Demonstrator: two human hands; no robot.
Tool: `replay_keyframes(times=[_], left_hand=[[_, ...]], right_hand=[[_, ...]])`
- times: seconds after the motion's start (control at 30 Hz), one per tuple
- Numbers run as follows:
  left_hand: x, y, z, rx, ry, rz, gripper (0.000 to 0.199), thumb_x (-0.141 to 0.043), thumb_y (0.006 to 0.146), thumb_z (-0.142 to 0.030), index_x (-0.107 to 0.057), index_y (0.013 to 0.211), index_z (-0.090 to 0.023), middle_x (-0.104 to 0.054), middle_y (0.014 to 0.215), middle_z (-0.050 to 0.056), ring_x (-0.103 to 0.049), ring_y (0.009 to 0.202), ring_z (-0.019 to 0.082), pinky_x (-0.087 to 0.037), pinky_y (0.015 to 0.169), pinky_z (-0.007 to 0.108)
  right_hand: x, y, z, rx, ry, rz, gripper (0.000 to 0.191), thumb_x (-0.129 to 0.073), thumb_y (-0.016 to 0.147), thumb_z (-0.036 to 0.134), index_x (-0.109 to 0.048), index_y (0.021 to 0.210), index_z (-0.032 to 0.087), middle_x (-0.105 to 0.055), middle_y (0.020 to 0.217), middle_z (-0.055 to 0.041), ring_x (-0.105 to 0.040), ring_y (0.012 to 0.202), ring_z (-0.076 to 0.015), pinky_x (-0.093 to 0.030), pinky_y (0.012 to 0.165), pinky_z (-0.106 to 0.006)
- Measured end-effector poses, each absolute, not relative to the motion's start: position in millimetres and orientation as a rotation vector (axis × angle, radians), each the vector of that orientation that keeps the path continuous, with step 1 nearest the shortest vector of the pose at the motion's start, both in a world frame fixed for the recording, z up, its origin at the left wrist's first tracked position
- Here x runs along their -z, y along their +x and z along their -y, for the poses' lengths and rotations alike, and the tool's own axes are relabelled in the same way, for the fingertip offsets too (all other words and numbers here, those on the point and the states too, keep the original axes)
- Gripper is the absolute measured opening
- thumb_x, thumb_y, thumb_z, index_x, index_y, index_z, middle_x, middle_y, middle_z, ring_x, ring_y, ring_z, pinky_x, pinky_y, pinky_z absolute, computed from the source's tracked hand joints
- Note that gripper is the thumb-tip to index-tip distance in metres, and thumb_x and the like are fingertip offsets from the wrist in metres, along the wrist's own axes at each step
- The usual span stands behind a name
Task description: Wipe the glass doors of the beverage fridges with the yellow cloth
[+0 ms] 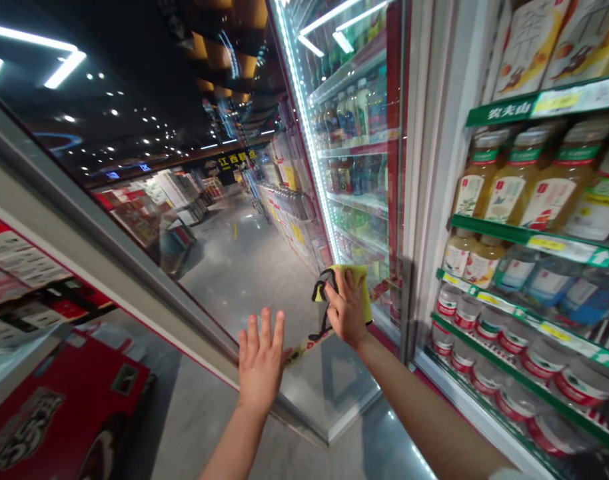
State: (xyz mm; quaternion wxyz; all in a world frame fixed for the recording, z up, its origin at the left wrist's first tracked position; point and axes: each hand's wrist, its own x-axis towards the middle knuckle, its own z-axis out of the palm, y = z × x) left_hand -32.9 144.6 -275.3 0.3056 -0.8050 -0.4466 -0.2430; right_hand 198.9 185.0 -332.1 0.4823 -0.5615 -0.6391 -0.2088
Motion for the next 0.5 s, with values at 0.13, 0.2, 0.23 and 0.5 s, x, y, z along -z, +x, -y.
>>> replay_keyframes(times=[0.13, 0.2, 0.23, 0.5], left_hand=[[273.5, -31.9, -146.9, 0.637, -2.123, 1.150, 0.096, -0.066, 0.090, -0.019, -0.003, 0.162, -0.030, -0.014, 0.169, 0.013, -0.009, 0.156, 0.039, -0.024, 0.122, 0.068], [272.7, -31.5, -148.1, 0.633, -2.107, 1.120, 0.099, -0.067, 0.090, -0.018, -0.001, 0.163, -0.028, -0.012, 0.169, 0.014, -0.007, 0.156, 0.040, -0.024, 0.122, 0.069], [272.4, -31.5, -148.8, 0.634, -2.100, 1.106, 0.099, -0.066, 0.090, -0.019, 0.000, 0.163, -0.028, -0.012, 0.169, 0.015, -0.007, 0.156, 0.040, -0.024, 0.121, 0.070], [279.4, -32.4, -157.3, 0.727, -2.086, 1.088, 0.099, -0.071, 0.090, -0.035, -0.006, 0.164, -0.029, -0.015, 0.170, 0.018, -0.010, 0.156, 0.044, -0.018, 0.121, 0.073]], right_hand=[[358.7, 203.9, -189.7, 0.445, -1.414, 1.258, 0.081, -0.046, 0.083, 0.005, -0.028, 0.160, 0.022, -0.011, 0.172, -0.0144, -0.008, 0.159, -0.0368, -0.035, 0.115, -0.071], [380.4, 192.0, -180.5, 0.398, -1.466, 1.221, 0.081, -0.044, 0.085, 0.003, -0.024, 0.161, 0.022, -0.008, 0.172, -0.0151, -0.006, 0.159, -0.0354, -0.039, 0.113, -0.068], [386.6, 186.9, -176.5, 0.389, -1.482, 1.273, 0.080, -0.044, 0.084, 0.002, -0.028, 0.160, 0.023, -0.008, 0.172, -0.0145, -0.007, 0.159, -0.0355, -0.039, 0.114, -0.068], [356.2, 256.4, -216.5, 0.402, -1.474, 1.126, 0.082, -0.042, 0.086, 0.006, -0.020, 0.163, 0.023, -0.011, 0.172, -0.0130, -0.004, 0.160, -0.0308, -0.029, 0.120, -0.066]])
